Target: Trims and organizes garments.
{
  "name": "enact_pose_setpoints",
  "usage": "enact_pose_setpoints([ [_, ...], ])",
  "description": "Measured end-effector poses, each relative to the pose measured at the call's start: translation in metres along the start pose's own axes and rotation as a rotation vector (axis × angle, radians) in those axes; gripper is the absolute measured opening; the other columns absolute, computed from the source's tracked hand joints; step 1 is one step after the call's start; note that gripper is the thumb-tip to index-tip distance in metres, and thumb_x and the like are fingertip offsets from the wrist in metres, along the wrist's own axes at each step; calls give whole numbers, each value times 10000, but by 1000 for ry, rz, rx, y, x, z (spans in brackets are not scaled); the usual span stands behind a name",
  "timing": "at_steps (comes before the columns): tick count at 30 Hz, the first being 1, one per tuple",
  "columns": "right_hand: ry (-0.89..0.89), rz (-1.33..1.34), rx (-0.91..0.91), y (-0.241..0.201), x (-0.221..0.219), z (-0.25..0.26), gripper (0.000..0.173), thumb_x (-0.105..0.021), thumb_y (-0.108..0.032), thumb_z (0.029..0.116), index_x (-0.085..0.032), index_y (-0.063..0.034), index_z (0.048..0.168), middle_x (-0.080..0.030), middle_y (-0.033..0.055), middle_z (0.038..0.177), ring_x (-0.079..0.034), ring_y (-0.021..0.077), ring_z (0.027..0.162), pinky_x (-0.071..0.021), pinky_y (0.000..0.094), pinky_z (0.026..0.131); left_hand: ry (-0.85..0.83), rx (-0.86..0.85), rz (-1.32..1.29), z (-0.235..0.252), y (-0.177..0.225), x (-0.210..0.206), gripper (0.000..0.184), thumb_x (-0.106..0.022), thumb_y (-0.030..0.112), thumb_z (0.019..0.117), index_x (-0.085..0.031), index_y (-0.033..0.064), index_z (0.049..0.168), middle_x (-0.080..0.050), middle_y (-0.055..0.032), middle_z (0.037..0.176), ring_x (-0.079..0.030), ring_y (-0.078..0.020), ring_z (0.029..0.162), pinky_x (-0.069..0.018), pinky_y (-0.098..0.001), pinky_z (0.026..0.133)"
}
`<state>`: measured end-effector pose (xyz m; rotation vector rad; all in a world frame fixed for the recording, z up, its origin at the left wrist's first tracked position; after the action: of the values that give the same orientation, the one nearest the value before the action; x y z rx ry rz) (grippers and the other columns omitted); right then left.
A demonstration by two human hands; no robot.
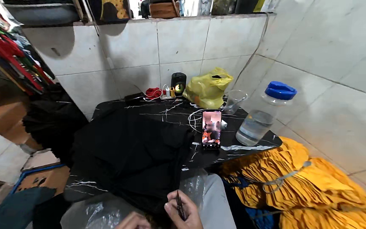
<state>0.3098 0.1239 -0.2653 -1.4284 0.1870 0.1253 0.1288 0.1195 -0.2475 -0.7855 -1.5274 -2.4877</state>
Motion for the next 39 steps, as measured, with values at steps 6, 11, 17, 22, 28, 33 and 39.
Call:
enact_pose_setpoints([
  [6, -120, -300, 140, -2, -16, -6, 148, -720, -44, 927, -716, 67, 1025, -737, 123, 890, -699, 114, 783, -592, 275, 755, -134, 128, 330, 11, -2, -16, 312, -745, 280, 931, -738, -22, 1006, -698, -138, 758, -678, -268, 665, -579, -476, 659],
  [11, -183, -187, 138, -11, -9, -7, 123, -707, -50, 949, -663, 58, 990, -717, 97, 825, -687, 118, 718, -587, 278, 681, -79, 82, 395, 27, 11, -13, 172, -592, 59, 906, -745, 16, 841, -712, -119, 711, -704, -261, 642, -577, -476, 622],
  [17, 33, -342, 132, 2, 25, 12, 147, -622, -110, 1016, -672, 4, 937, -725, 45, 801, -667, 79, 693, -556, 243, 649, 225, -86, 279, 105, 14, 41, 647, -607, 412, 1020, -401, 143, 1572, -497, -23, 1561, -496, -159, 1416, -456, -413, 1166],
  [22, 81, -818, 193, 5, 23, 30, 434, -719, -278, 952, -662, -136, 1359, -726, 53, 1055, -706, 148, 861, -616, 364, 752, -57, 22, 794, 152, -62, 6, 515, -351, 590, 1051, -511, 410, 1506, -357, -47, 1657, -272, -351, 1543, -206, -650, 1221],
  [28, 29, -1059, 65, 19, 20, 66, 547, -706, -297, 923, -592, -331, 1457, -693, 123, 1069, -700, 263, 754, -590, 461, 638, 178, -200, 675, 114, -25, 14, 383, -523, 470, 1020, -697, 270, 1297, -547, -65, 1512, -421, -356, 1456, -326, -623, 1154],
  [33, 52, -1001, 67, 24, 27, 80, 434, -688, -399, 952, -650, -312, 1375, -733, 65, 1049, -725, 235, 859, -600, 465, 718, -73, -70, 493, 61, -42, 18, 470, -703, 527, 922, -726, 200, 1258, -637, -105, 1356, -563, -324, 1280, -465, -533, 1036],
  [39, 56, -935, 40, 30, 28, 77, 449, -699, -410, 951, -641, -308, 1384, -727, 31, 1137, -724, 203, 939, -604, 447, 780, -23, -102, 457, 40, -53, 51, 220, -666, 156, 948, -796, 214, 1117, -705, -78, 1229, -596, -292, 1223, -452, -469, 1068],
])
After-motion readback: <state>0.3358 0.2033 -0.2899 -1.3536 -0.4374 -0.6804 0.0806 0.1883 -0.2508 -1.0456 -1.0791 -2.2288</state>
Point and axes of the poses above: each hand's wrist, its own z-axis towards the middle knuckle, its own x-axis out of the back of the hand, y = z × x, the point moved 9 cm from there along z, towards the middle knuckle
